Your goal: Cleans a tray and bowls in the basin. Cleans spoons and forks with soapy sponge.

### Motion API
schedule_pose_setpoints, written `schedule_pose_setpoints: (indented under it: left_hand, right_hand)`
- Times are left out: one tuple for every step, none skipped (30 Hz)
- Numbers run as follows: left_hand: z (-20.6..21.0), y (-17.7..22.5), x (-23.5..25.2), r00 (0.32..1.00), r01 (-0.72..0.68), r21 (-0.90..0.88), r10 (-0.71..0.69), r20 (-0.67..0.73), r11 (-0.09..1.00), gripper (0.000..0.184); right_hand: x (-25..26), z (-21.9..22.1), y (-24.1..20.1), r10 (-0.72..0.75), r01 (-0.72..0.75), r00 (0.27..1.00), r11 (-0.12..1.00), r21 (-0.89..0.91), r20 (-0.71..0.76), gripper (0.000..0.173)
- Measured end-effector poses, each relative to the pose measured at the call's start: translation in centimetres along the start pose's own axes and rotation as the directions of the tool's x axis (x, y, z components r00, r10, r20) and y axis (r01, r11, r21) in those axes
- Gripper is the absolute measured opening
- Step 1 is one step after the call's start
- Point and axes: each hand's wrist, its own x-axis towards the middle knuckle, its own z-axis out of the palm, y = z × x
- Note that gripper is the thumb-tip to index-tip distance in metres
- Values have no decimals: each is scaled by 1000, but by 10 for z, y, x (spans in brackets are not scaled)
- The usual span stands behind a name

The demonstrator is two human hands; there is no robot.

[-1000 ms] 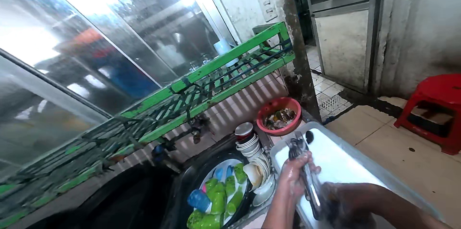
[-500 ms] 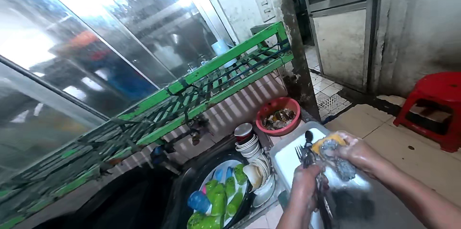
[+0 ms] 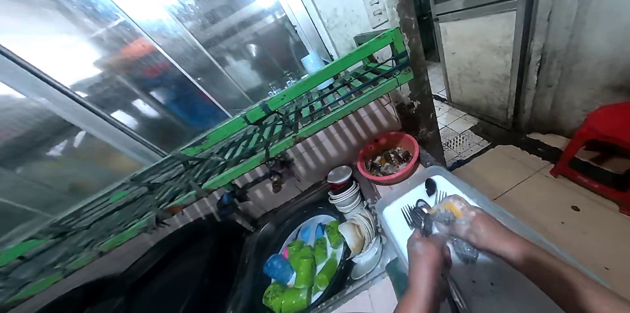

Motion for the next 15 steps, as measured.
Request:
schedule_pose_setpoints:
  left_hand:
    - [-2, -2, -1, 1000, 10, 23, -10, 8, 1000, 13]
    - [-2, -4, -2, 1000, 25, 32, -25, 10, 999, 15]
    - [-2, -5, -3, 999, 38, 28, -38, 11, 999, 17]
    - [-2, -7, -4, 999, 47, 15, -48, 10, 999, 19]
    - [-2, -7, -4, 999, 51, -4, -51, 9, 999, 21]
    - [-3, -6, -5, 999, 48, -25, -48, 11, 999, 23]
    - [-5, -5, -5, 999, 42, -52, -41, 15, 998, 24]
    - [-6, -3, -6, 999, 40, -81, -37, 29, 996, 25]
    - [-7, 0, -8, 998, 39, -100, -34, 51, 994, 25]
    - [-7, 2, -10, 996, 39, -107, -30, 83, 993, 25]
    - [-8, 4, -12, 993, 39, -105, -26, 119, 994, 24]
    - [-9, 5, -14, 988, 40, -96, -25, 152, 995, 24]
    - [-11, 6, -15, 983, 45, -81, -30, 179, 996, 24]
    - [-13, 6, -16, 981, 52, -64, -39, 190, 997, 22]
    - [-16, 4, -16, 982, 58, -53, -47, 185, 997, 21]
  right_hand:
    - [4, -2, 2, 19, -18, 1000, 998, -64, 13, 62]
    - [10, -6, 4, 31, -33, 999, 991, -127, -14, 57]
    - [13, -11, 3, 35, -47, 996, 987, -156, -80, 51]
    - [16, -16, 2, 33, -60, 982, 988, -139, -185, 46]
    - [20, -21, 2, 49, -75, 958, 994, -81, -281, 46]
    - [26, -27, 3, 91, -87, 933, 996, 26, -347, 50]
    - [28, -31, 2, 161, -108, 918, 981, 162, -363, 55]
    - [28, -31, 3, 232, -143, 916, 951, 275, -327, 62]
    - [26, -27, 5, 274, -185, 927, 928, 324, -255, 68]
    - [22, -22, 5, 284, -225, 944, 926, 302, -168, 73]
    - [18, -19, 1, 276, -246, 956, 939, 240, -97, 71]
    - [15, -20, -3, 253, -238, 965, 954, 181, -68, 66]
    - [14, -24, -7, 226, -212, 970, 967, 140, -86, 60]
    - [16, -29, -7, 199, -180, 968, 976, 126, -155, 53]
    - [17, -38, -7, 198, -165, 952, 974, 154, -233, 49]
